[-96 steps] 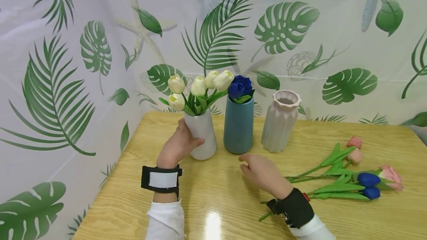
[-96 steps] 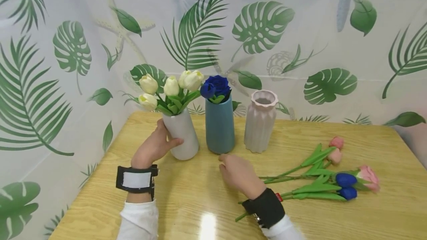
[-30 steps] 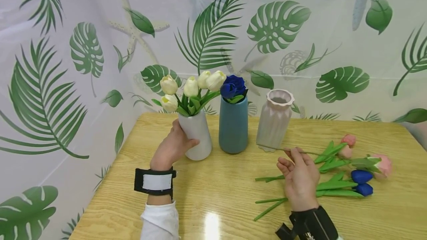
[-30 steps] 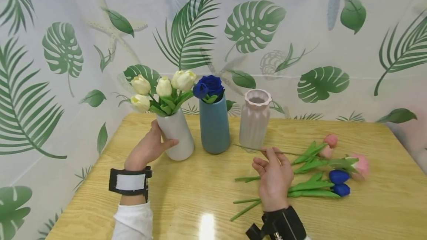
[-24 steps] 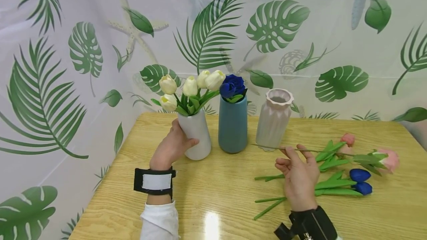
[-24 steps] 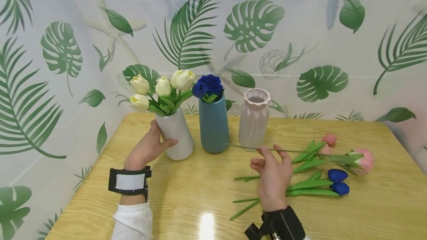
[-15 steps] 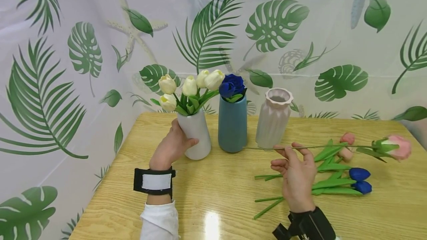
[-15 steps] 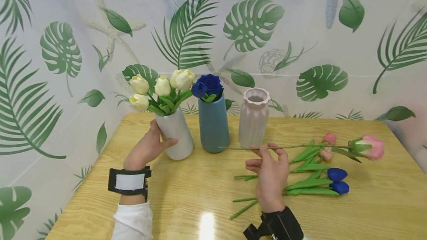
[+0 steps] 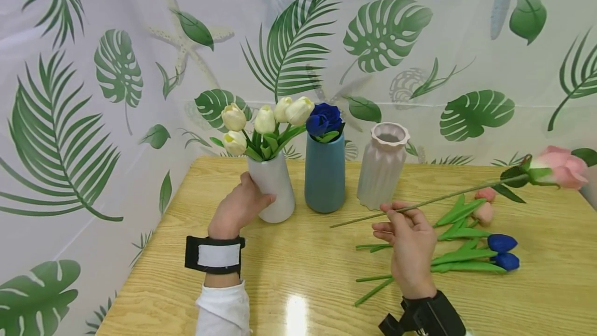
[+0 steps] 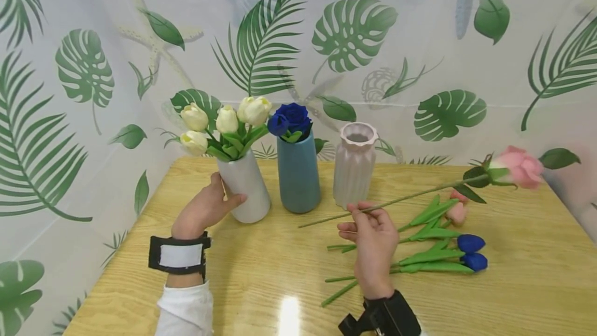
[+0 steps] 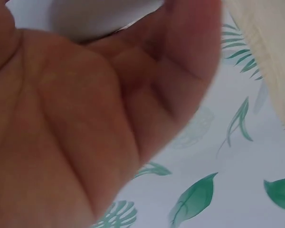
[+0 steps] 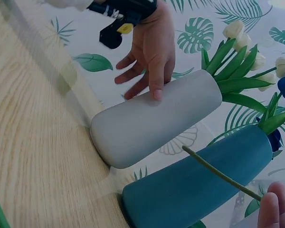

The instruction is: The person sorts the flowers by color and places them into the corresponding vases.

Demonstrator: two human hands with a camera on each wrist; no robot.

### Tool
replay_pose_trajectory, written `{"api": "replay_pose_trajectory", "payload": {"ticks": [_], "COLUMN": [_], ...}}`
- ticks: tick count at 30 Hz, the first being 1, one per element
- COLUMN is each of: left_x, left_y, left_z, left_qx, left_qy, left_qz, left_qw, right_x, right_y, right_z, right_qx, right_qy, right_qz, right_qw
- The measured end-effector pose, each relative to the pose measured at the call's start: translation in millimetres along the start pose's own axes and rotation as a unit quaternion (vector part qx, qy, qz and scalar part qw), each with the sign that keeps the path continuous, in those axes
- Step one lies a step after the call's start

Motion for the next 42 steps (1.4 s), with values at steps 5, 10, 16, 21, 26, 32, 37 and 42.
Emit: {"api": "replay_pose_trajectory", "payload": {"ticks": [5,10,16,21,26,32,37,42], "left_x": [-6.6,-35.5,-74.9,-91.0,-103.5,-124.4,-137.2,-137.9], "left_y": [-11.7,-25.8,-27.4,-15.5,-3.2,14.2,32.2,44.3], "left_z": [5.6,16.5,42.0,67.1,91.4,123.3,139.5,149.9], "left_qx": [0.035,0.052,0.074,0.102,0.121,0.129,0.084,0.054], "left_qy": [0.067,0.107,0.144,0.163,0.162,0.097,-0.001,-0.063], "left_qz": [-0.026,0.066,0.188,0.198,0.201,0.212,0.217,0.195], "left_qw": [0.9968,0.9907,0.9688,0.9612,0.9584,0.9638,0.9727,0.9772], "right_x": [-10,-48,-58,-15,40,82,110,119], "right_y": [5.4,28.2,39.1,18.9,-3.5,-14.4,-17.5,-2.0], "right_z": [-6,-35,-49,-30,-10,-9,0,11], "right_qx": [0.044,0.070,0.066,0.077,0.020,-0.077,-0.123,-0.115], "right_qy": [-0.038,-0.060,-0.083,-0.097,-0.139,-0.125,-0.135,-0.205], "right_qz": [-0.066,-0.142,-0.214,-0.323,-0.419,-0.507,-0.551,-0.565], "right_qw": [0.9962,0.9855,0.9711,0.9383,0.8971,0.8491,0.8145,0.7907]}}
Point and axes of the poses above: each hand's wrist, its own y-axis towards the middle knuckle, its own z-axis out of the palm, x = y × z, the point moved 6 cm from there along y, towards the middle knuckle, and after that the axes turned 8 degrees about x, right-handed, at the moved point
